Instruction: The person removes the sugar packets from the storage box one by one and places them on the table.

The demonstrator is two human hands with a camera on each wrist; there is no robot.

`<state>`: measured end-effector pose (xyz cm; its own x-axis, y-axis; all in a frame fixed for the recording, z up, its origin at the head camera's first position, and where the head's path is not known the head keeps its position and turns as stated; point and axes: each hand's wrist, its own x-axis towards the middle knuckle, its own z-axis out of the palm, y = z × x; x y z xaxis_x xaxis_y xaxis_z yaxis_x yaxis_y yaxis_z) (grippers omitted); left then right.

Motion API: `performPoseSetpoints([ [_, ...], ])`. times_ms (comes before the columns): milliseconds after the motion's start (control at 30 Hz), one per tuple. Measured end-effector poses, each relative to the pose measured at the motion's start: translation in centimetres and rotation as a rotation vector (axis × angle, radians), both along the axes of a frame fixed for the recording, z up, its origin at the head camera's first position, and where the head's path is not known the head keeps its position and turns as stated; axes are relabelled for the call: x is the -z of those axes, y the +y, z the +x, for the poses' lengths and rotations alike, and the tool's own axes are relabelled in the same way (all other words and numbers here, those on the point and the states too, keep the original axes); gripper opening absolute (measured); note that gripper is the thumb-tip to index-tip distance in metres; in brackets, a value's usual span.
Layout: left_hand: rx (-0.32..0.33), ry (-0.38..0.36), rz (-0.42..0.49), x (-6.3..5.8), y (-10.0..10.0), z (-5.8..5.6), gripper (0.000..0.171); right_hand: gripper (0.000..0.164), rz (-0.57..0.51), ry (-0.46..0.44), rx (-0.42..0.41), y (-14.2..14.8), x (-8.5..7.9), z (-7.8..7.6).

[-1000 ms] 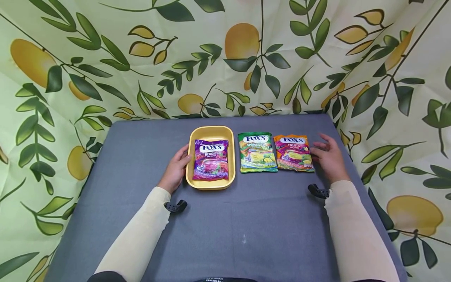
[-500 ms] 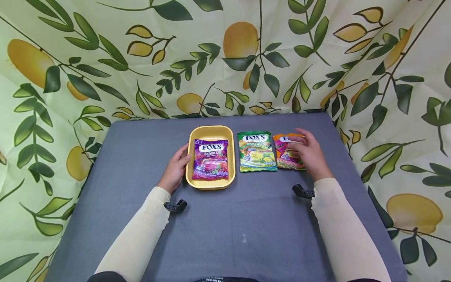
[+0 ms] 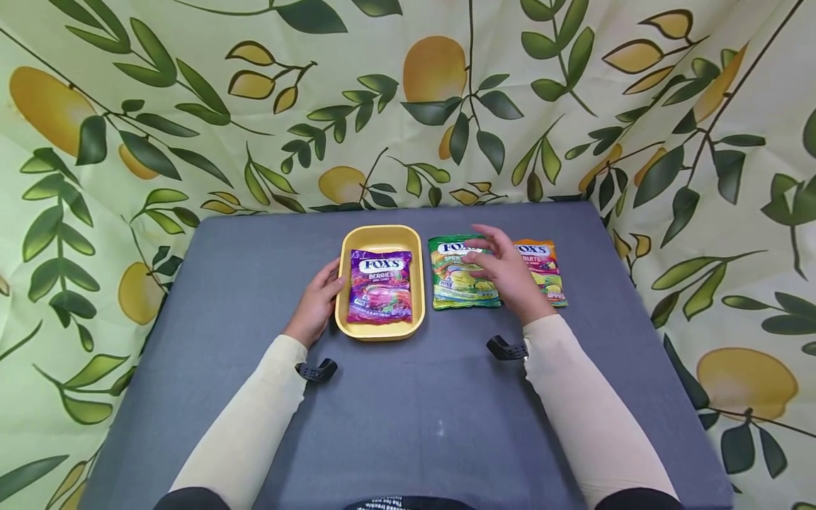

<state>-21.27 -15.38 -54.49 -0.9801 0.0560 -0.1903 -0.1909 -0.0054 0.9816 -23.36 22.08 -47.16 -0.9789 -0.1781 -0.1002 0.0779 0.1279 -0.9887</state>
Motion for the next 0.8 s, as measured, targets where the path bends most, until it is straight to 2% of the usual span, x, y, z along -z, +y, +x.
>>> performPoseSetpoints([
  [267, 0.004, 0.040, 0.052, 0.2, 0.1, -0.1, 0.055, 0.064, -0.098, 0.004, -0.089, -4.1, -0.7, 0.1],
  [533, 0.008, 0.031, 0.028, 0.1, 0.1, -0.2, 0.055, 0.064, -0.126, 0.005, -0.147, -7.2, -0.8, 0.3],
  [800, 0.007, 0.026, 0.027, 0.1, 0.1, -0.1, 0.056, 0.066, -0.138, -0.077, -0.182, -9.8, -0.1, 0.4],
])
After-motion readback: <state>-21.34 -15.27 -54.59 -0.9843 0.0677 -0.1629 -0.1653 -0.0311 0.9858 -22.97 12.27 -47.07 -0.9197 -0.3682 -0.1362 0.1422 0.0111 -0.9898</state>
